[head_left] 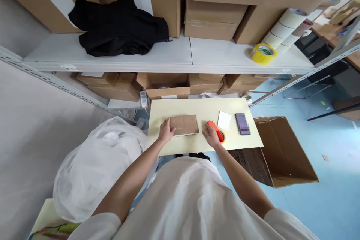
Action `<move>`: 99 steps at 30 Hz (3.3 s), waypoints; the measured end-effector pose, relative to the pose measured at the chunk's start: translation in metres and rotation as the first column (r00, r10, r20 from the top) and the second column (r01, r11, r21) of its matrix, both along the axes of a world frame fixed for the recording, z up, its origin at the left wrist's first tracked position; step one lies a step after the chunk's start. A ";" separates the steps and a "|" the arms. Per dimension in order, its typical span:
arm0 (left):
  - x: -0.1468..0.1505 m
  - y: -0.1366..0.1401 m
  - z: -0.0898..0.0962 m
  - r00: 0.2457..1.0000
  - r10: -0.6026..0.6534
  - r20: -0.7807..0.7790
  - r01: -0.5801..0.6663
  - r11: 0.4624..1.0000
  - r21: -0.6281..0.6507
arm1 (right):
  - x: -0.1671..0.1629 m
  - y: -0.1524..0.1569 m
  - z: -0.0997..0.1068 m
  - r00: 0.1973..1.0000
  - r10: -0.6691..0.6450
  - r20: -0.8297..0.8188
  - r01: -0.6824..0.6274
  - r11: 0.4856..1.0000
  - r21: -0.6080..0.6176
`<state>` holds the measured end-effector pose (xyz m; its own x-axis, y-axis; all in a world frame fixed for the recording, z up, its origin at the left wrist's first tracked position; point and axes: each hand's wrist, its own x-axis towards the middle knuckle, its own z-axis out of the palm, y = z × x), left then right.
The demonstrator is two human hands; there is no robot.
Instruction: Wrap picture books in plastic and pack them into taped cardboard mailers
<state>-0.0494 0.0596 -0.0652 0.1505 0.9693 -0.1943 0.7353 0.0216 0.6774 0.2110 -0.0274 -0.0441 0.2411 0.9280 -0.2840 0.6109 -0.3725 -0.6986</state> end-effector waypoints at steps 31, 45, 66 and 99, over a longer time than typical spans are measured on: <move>0.161 0.054 0.086 0.913 -0.216 0.345 0.369 0.798 -0.476 | 0.110 -0.022 -0.011 0.656 0.013 -0.755 0.011 1.000 0.027; 0.227 0.089 0.079 0.989 -0.037 0.146 0.134 0.655 -0.744 | 0.125 -0.005 -0.027 0.460 -0.162 -0.873 0.139 0.984 -0.110; 0.211 0.128 0.003 0.006 -0.786 -0.618 0.475 0.546 -0.690 | -0.010 -0.062 -0.069 -0.052 -0.756 -0.652 0.221 0.628 -0.746; 0.078 0.141 0.009 0.157 -0.909 -0.386 0.801 0.346 -0.488 | -0.023 -0.006 -0.081 -0.158 -0.638 -0.754 0.104 0.748 -0.655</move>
<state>0.0285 0.2002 -0.0558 0.6884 0.2438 -0.6831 0.5238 -0.8186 0.2357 0.1878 -0.0331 -0.1246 -0.2200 0.5922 -0.7752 -0.8214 -0.5412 -0.1803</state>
